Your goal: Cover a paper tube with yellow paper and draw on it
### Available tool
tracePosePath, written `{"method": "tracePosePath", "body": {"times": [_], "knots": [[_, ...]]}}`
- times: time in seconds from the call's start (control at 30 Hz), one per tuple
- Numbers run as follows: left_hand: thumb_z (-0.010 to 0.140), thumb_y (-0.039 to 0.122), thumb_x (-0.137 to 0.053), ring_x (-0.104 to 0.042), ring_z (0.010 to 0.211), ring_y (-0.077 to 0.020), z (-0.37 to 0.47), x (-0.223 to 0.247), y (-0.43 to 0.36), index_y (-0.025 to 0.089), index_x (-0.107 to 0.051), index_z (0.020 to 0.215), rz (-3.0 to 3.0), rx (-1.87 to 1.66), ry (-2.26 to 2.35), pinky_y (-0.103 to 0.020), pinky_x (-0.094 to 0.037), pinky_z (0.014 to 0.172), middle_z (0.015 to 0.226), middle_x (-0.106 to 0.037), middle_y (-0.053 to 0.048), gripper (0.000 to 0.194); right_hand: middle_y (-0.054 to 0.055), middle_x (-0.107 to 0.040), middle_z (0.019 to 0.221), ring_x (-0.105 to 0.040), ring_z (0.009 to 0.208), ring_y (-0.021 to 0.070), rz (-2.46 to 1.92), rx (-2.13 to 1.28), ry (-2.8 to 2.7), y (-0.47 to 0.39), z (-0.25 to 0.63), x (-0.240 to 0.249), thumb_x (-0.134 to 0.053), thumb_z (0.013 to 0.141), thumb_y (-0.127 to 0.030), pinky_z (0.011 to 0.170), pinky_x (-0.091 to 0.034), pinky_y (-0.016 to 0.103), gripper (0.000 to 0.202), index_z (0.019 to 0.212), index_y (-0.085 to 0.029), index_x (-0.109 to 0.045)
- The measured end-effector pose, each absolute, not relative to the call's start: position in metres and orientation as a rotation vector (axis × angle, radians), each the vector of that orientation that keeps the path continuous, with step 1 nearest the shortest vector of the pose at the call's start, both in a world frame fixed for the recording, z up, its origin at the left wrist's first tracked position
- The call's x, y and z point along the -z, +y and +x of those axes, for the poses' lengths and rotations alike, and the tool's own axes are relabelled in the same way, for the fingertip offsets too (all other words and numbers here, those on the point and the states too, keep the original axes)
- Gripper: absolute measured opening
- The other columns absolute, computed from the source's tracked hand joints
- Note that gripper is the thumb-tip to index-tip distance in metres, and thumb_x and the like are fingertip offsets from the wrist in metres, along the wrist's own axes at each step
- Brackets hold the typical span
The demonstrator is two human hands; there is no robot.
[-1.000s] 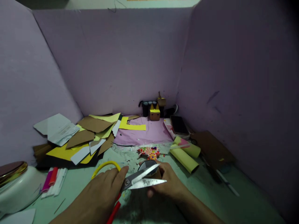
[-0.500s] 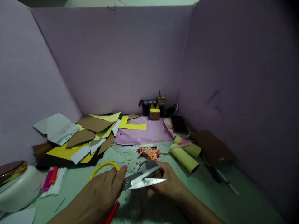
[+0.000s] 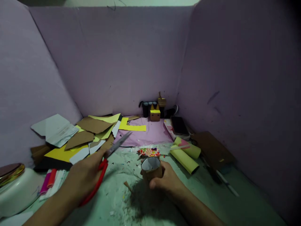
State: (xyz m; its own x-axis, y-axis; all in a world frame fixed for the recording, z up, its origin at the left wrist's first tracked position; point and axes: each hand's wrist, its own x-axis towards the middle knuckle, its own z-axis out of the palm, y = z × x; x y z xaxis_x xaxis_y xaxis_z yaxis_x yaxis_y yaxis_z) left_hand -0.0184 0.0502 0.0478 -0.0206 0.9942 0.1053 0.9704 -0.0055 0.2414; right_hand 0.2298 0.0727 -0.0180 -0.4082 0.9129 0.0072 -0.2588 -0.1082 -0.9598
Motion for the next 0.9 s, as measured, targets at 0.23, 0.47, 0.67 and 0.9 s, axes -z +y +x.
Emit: {"method": "tracePosePath", "body": {"times": [0.23,0.47,0.67,0.9], "knots": [[0.087,0.035,-0.037,-0.067,0.09,-0.0407,-0.07,-0.024,0.104,0.011,-0.055,0.123,1.88,-0.108,2.5,-0.04,-0.046,0.064,0.1,-0.07,-0.024,0.046,0.008,-0.071,0.083,-0.064,0.076,0.0207,-0.709,-1.677,-1.123,0.074,0.227,0.025,-0.077,0.055,-0.066,0.064,-0.043,0.028,0.067,0.095,-0.015,-0.065],[0.088,0.039,-0.038,-0.068,0.092,-0.0378,-0.096,-0.013,0.118,0.006,-0.052,0.125,1.918,-0.116,2.536,-0.038,-0.05,0.069,0.104,-0.07,-0.024,0.052,0.007,-0.071,0.088,-0.065,0.078,0.0204,-0.625,-1.772,-0.976,0.072,0.224,0.026,-0.075,0.067,-0.057,0.072,-0.046,0.031,0.053,0.098,-0.016,-0.063],[0.09,0.046,-0.034,-0.06,0.104,-0.0422,-0.072,-0.022,0.095,0.011,-0.058,0.115,2.033,-0.302,2.68,-0.048,-0.051,0.073,0.108,-0.066,-0.018,0.049,0.005,-0.07,0.085,-0.064,0.081,0.0231,-0.642,-1.687,-0.965,0.077,0.22,0.036,-0.085,0.052,-0.053,0.072,-0.047,0.034,0.063,0.099,-0.017,-0.064],[0.072,0.058,-0.063,-0.066,0.09,-0.0296,0.018,-0.001,0.047,0.021,-0.066,0.108,1.675,-0.836,1.419,-0.041,-0.051,0.08,0.106,-0.071,-0.012,0.052,0.004,-0.067,0.081,-0.063,0.075,0.0191,-0.573,-1.816,-0.881,0.067,0.215,0.028,-0.089,0.047,-0.049,0.071,-0.046,0.031,0.062,0.094,-0.016,-0.066]]}}
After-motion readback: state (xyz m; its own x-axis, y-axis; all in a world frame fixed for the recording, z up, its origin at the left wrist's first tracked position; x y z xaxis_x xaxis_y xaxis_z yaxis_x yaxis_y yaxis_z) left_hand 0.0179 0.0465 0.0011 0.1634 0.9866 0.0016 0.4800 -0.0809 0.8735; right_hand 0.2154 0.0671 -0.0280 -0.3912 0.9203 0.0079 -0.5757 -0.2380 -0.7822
